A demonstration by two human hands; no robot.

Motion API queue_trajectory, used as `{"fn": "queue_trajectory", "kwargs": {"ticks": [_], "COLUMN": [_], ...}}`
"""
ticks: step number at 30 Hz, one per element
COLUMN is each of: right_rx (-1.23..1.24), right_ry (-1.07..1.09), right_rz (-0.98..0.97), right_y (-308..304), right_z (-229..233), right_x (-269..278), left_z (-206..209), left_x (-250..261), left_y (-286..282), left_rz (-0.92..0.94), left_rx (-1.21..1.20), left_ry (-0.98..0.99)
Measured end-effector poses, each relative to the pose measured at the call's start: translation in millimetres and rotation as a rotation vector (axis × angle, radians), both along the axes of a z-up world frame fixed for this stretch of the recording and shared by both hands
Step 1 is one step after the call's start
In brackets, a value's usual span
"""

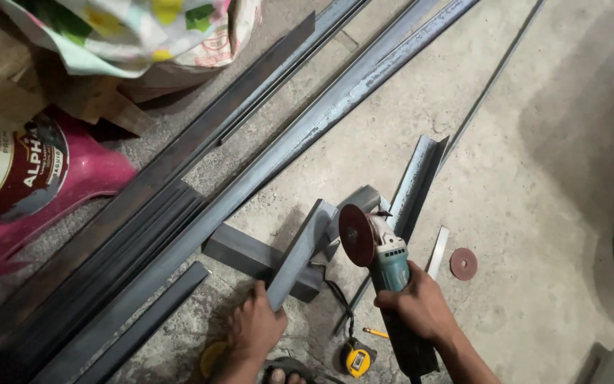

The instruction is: Marking metal angle bars with a square and pencil, then cutting them using an angle grinder.

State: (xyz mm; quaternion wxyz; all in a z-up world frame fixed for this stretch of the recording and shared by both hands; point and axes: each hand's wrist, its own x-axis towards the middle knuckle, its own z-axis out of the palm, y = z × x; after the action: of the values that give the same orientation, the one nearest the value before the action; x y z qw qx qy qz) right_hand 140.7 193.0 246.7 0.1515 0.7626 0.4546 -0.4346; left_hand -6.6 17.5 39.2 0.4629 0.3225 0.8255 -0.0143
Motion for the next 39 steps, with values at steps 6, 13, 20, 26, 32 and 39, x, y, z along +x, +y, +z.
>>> {"fn": "queue_trajectory", "kwargs": {"ticks": [6, 13, 20, 26, 32, 39], "right_rx": [0.003, -0.064, -0.010, 0.025, 0.047, 0.106], "right_ry": [0.002, 0.015, 0.010, 0.058, -0.051, 0.031], "right_rz": [0.106, 0.101, 0.083, 0.102, 0.160, 0.212], "right_y": [-3, -4, -5, -4, -3, -2], "right_z": [-6, -3, -5, -30, -26, -37], "right_x": [2, -8, -13, 1, -5, 0], "left_z": [-2, 3, 7, -19, -35, -17], "left_x": [3, 1, -2, 11, 18, 7], "left_y": [-4, -2, 1, -11, -17, -9], "left_rz": [-0.016, -0.023, -0.013, 0.007, -0.013, 0.033], "left_rx": [0.089, 0.042, -0.027, 0.027, 0.121, 0.051], "left_ry": [0.058, 0.016, -0.057, 0.012, 0.129, -0.001]}}
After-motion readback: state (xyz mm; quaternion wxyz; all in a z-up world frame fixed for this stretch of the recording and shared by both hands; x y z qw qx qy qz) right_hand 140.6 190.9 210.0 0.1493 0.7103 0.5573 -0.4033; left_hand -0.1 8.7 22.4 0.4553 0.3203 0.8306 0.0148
